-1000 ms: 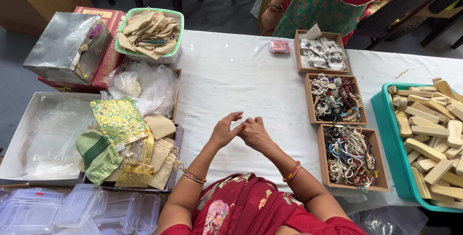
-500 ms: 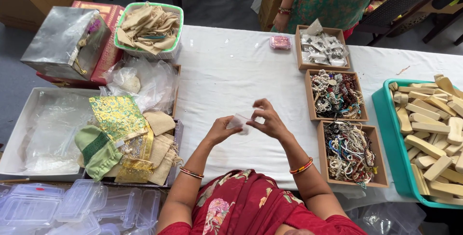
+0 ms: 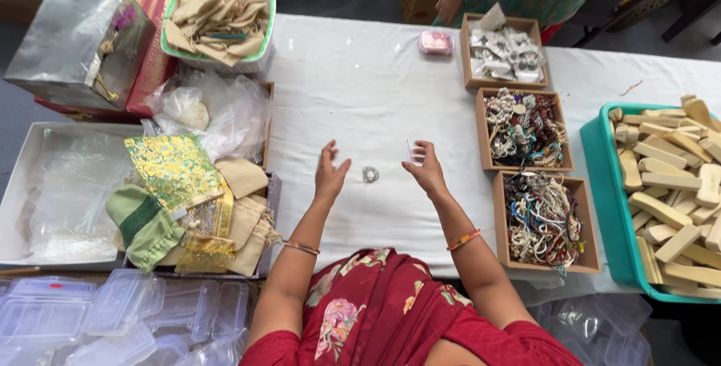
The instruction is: The person arranges a gold-colored necklace on a white table, then folds it and places it into a small plastic bag. She then places the bag into a decorative pouch and puts the pouch into a plastic container. She repeats this process with a silver-colored necklace.
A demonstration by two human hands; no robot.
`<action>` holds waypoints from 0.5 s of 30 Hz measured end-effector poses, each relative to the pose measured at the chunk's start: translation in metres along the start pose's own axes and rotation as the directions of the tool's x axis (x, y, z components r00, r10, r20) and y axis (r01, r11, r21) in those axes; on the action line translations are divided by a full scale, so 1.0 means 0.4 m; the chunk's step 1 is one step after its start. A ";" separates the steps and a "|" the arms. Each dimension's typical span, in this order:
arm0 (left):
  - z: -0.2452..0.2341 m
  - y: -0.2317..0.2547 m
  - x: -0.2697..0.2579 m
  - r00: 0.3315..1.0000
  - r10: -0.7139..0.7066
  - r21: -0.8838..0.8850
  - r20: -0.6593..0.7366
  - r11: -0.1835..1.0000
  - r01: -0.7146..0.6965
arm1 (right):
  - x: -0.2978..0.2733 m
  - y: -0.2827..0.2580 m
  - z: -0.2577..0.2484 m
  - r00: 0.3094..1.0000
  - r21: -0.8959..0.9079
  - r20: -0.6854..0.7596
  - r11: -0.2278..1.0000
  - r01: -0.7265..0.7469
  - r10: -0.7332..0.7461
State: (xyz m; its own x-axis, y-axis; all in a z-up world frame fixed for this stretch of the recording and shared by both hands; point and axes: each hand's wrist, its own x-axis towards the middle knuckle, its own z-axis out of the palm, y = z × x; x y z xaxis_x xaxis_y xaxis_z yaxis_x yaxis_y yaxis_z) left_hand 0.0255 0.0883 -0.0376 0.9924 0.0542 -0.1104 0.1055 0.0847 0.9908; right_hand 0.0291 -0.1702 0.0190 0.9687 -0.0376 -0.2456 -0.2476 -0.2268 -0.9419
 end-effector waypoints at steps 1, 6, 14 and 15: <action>-0.007 -0.032 -0.006 1.000 -0.012 0.001 -0.001 1.000 0.012 | -0.001 0.055 0.006 1.000 0.000 0.003 1.000 -0.011 0.011; 0.021 -0.115 0.001 0.953 0.268 0.742 0.138 0.609 -0.279 | 0.028 0.172 0.074 0.785 -0.744 -0.107 0.573 0.344 -0.610; 0.076 -0.167 0.004 0.820 0.104 0.800 0.563 0.178 -0.573 | 0.035 0.257 0.127 0.878 -0.916 0.196 0.239 0.323 -0.436; 0.074 -0.188 0.008 0.820 0.084 0.808 0.566 0.139 -0.572 | 0.036 0.260 0.126 0.914 -0.912 0.212 0.265 0.313 -0.347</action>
State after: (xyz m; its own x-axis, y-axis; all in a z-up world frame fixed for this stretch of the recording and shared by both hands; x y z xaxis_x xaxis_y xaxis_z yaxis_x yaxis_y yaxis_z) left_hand 0.0227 0.0527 -0.1100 0.8586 -0.5114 0.0370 -0.5019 -0.8236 0.2642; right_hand 0.0163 -0.1454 -0.0939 0.9665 0.2509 0.0539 0.2557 -0.9596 -0.1179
